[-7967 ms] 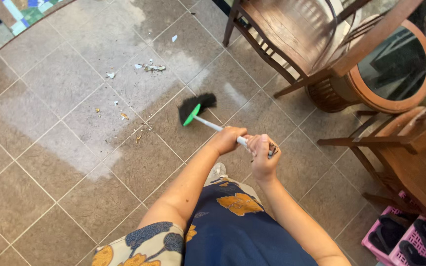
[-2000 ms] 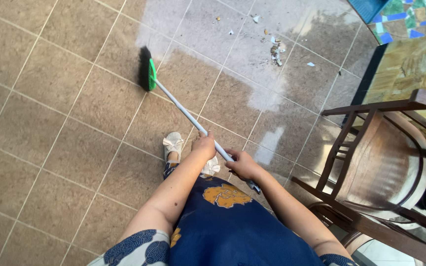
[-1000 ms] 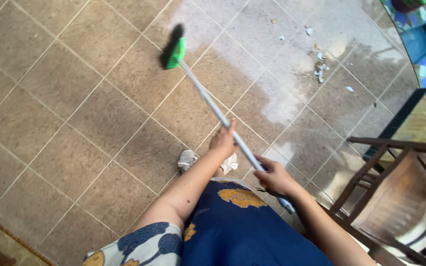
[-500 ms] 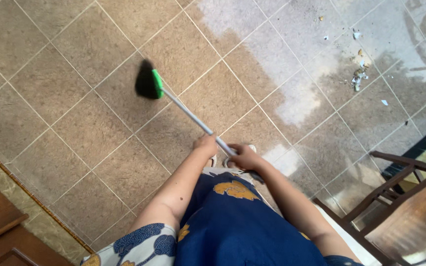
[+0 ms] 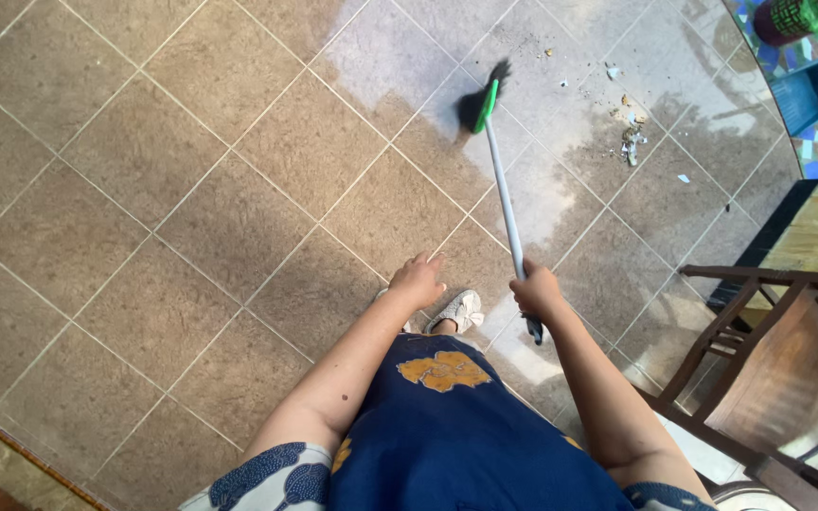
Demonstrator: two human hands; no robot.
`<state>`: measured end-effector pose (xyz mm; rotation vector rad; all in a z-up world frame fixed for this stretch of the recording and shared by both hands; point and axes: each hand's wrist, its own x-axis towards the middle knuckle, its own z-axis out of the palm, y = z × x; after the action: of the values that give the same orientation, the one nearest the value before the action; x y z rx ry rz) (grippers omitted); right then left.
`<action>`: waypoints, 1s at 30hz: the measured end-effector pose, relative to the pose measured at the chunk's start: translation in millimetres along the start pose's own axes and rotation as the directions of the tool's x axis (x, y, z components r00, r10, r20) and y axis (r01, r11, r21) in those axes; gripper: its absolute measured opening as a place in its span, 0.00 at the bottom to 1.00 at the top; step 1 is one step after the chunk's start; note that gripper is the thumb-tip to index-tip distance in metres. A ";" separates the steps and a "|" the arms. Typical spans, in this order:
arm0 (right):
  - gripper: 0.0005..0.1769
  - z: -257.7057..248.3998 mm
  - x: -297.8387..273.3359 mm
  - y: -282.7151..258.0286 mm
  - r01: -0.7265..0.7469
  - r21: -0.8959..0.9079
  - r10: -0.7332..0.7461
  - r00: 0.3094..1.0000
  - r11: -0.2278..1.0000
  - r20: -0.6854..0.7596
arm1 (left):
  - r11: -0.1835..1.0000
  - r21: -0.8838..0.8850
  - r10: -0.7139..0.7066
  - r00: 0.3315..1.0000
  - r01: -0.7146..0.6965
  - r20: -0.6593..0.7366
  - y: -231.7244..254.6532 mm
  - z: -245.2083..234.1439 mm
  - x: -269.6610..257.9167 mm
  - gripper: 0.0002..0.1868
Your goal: The person sweeps debris across a tiled floor using a broom, navigating through a room with several wooden chairs.
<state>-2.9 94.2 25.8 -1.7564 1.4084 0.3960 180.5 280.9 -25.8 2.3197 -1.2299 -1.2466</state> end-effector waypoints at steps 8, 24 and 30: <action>0.35 15.2 -58.3 -53.4 0.121 0.090 -0.130 0.986 0.988 0.100 | 0.998 -0.049 0.023 0.998 -0.026 -0.062 0.2 -21.8 3.9 0.47; 0.35 100.2 86.2 -104.7 0.122 0.137 -0.172 0.868 0.983 0.465 | 0.963 -0.132 -0.250 0.961 0.234 -0.117 -54.4 -43.2 47.6 0.42; 0.33 4.0 139.5 -70.2 -0.063 0.288 -0.045 0.934 0.956 0.354 | 0.992 -0.037 -0.122 0.992 0.122 -0.011 9.3 -68.4 103.9 0.42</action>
<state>107.2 8.0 -43.9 -1.3554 1.1472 0.4581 257.7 183.8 -39.0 2.4050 -1.0668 -1.2785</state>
